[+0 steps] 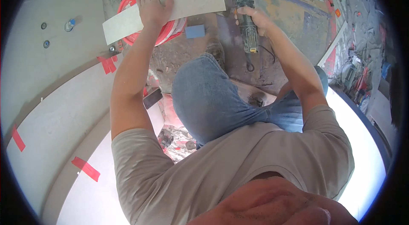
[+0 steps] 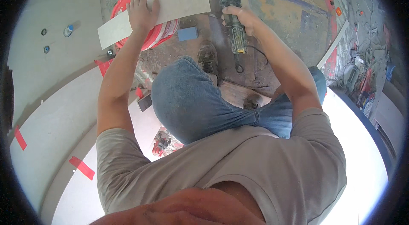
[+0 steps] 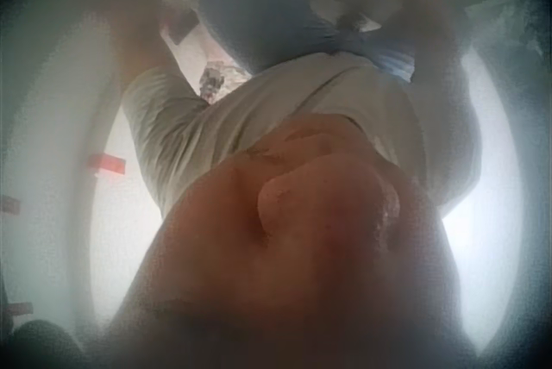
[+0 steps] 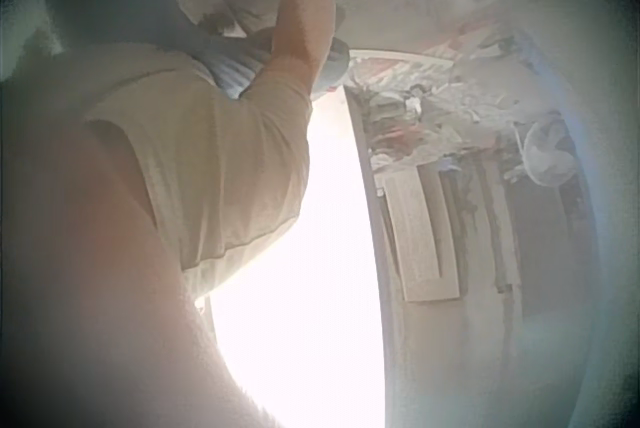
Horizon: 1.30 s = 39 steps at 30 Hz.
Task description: Measure and cut a piece of tile using an angle grinder.
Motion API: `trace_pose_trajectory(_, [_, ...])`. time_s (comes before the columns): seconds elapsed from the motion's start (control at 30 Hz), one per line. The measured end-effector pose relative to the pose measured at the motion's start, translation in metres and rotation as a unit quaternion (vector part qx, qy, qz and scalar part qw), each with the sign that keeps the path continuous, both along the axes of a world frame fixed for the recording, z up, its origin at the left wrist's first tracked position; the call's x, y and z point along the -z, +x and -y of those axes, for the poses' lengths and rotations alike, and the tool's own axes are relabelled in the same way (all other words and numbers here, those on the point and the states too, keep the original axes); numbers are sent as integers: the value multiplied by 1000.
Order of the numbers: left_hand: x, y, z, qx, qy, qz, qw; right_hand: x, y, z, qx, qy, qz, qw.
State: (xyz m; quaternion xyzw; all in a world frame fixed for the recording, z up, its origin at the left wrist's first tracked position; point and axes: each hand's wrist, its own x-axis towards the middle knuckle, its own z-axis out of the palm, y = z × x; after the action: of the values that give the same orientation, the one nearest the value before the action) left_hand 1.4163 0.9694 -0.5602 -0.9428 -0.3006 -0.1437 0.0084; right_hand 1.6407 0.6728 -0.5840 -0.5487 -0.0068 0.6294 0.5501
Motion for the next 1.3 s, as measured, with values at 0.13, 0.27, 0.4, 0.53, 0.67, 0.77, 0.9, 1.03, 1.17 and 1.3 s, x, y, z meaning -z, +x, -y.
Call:
trace_pose_trajectory(0.13, [1,-5,-3,-3,3,-4,1000,-9,-2,-6,-13,-17,24,999])
trace_pose_trajectory(0.27, [1,-2,-3,0,0,-2,1000,-12,1,-2,-28,-8,50,998])
trace_pose_trajectory(0.4, [2,-1,-1,2,7,18,1000,-18,-5,8,-33,-27,29,999])
trace_pose_trajectory(0.53, [3,-8,-5,-5,19,19,1000,-14,-8,7,-53,-32,23,998])
trace_pose_trajectory(0.67, [-13,-3,9,0,39,26,999,-4,-5,2,-48,-42,7,998])
trace_pose_trajectory(0.77, [-54,16,24,-72,-155,-46,984,-4,-3,21,-42,-76,-7,996])
trace_pose_trajectory(0.9, [-49,-11,14,0,-209,67,976,-22,-44,35,-26,-53,1,998])
trace_pose_trajectory(1.03, [-59,8,30,-49,-128,-26,990,-14,-62,61,-19,-73,10,997])
trace_pose_trajectory(1.17, [-43,-6,24,-40,-88,57,994,-5,-86,76,-18,-109,-16,994])
trace_pose_trajectory(1.3, [-18,10,67,51,-39,139,988,8,-62,93,81,-99,33,991])
